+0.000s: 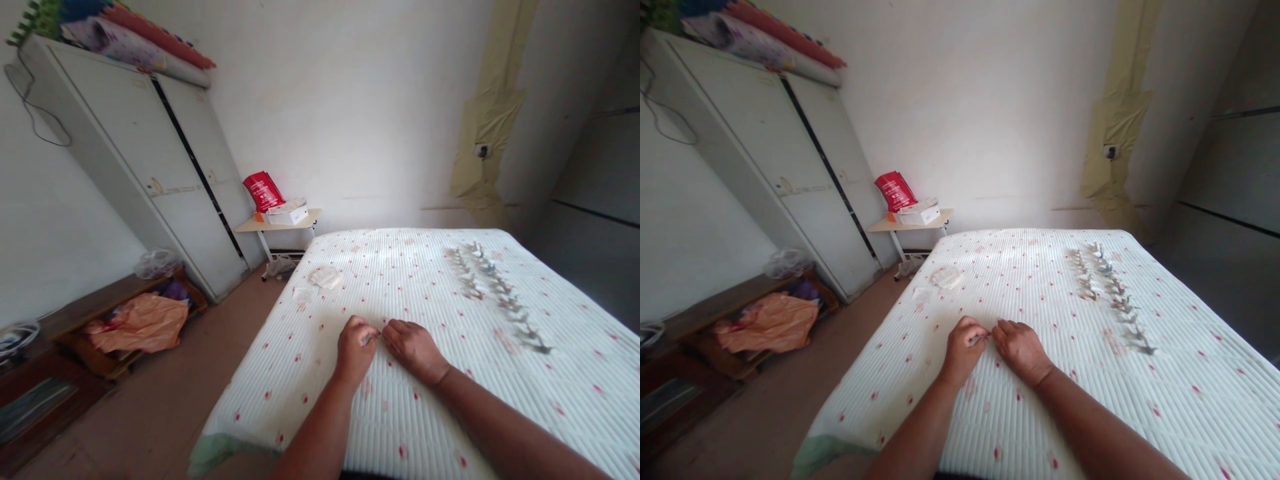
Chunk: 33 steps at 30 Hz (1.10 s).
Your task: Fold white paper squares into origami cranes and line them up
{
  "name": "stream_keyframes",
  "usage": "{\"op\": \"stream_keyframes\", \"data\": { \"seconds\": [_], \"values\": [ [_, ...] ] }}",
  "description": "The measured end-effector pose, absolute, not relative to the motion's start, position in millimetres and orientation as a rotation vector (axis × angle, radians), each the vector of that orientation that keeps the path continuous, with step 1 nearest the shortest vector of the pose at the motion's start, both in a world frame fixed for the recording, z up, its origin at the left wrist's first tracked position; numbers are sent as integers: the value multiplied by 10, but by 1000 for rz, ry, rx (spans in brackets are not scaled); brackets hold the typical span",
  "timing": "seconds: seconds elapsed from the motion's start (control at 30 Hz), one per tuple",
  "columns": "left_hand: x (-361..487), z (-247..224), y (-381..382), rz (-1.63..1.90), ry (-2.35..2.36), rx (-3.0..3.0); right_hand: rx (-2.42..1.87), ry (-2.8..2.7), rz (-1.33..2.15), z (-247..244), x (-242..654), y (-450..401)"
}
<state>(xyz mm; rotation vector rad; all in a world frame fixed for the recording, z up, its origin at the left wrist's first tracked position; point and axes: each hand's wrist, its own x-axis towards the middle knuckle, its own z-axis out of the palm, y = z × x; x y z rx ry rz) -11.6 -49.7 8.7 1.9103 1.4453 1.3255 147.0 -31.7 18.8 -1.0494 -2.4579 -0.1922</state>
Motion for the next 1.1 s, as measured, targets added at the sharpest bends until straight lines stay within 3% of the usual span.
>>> {"op": "stream_keyframes", "data": {
  "seconds": [0.23,0.6,1.1],
  "values": [
    [-120,54,-520,1057,1503,2147,-1074,-2497,-9,100,1504,-292],
    [-181,96,-579,802,1548,2384,-1028,-2374,646,181,1618,-228],
    [-229,47,-543,834,1563,2374,-1375,-2487,602,274,1499,-97]
  ]
}}
